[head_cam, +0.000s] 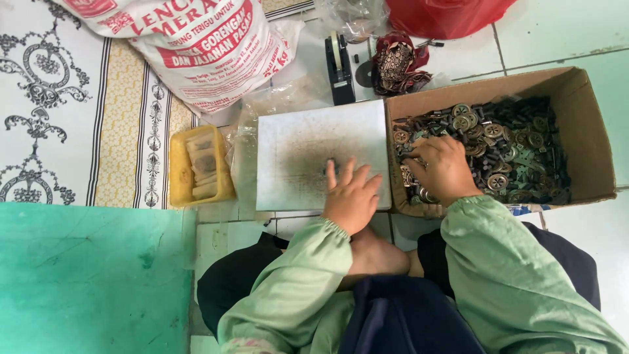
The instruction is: The person sorts through a box of watch parts, selecting specific small components and placing them onto a white surface before putting them into a small plastic bag.
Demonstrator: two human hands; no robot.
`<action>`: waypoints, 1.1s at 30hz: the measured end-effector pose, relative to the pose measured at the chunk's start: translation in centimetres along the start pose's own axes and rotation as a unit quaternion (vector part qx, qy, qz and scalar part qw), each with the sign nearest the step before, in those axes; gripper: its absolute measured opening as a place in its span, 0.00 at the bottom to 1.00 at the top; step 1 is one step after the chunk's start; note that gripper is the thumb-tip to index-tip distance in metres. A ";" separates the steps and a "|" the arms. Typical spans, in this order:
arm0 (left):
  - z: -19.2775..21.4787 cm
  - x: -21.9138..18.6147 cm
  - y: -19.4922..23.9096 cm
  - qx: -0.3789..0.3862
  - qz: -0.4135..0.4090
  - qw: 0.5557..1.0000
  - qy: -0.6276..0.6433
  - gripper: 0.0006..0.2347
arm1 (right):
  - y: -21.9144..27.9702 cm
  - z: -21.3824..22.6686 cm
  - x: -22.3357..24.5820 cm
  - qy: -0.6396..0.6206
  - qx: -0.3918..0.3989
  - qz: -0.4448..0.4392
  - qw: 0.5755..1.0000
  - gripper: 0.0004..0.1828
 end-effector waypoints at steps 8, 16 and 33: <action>-3.4 10.3 4.7 -0.029 0.130 0.989 0.059 0.17 | -1.9 -5.0 9.5 -0.068 -0.037 0.085 0.993 0.07; -2.8 9.1 2.6 -0.053 0.081 0.993 0.065 0.17 | -4.3 -8.3 8.3 -0.060 0.032 -0.017 0.998 0.09; -2.8 10.5 2.7 -0.004 0.104 0.990 0.092 0.19 | -4.8 -7.0 12.0 0.016 0.096 0.023 0.995 0.14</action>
Point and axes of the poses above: each hand's wrist, its own y-axis away from the middle knuckle, its own z-axis out of the back of the hand, x = y × z, the point moved 10 cm from there along -y, towards the middle knuckle, and after that the axes turned 10 degrees about x, right-handed, at the moved point
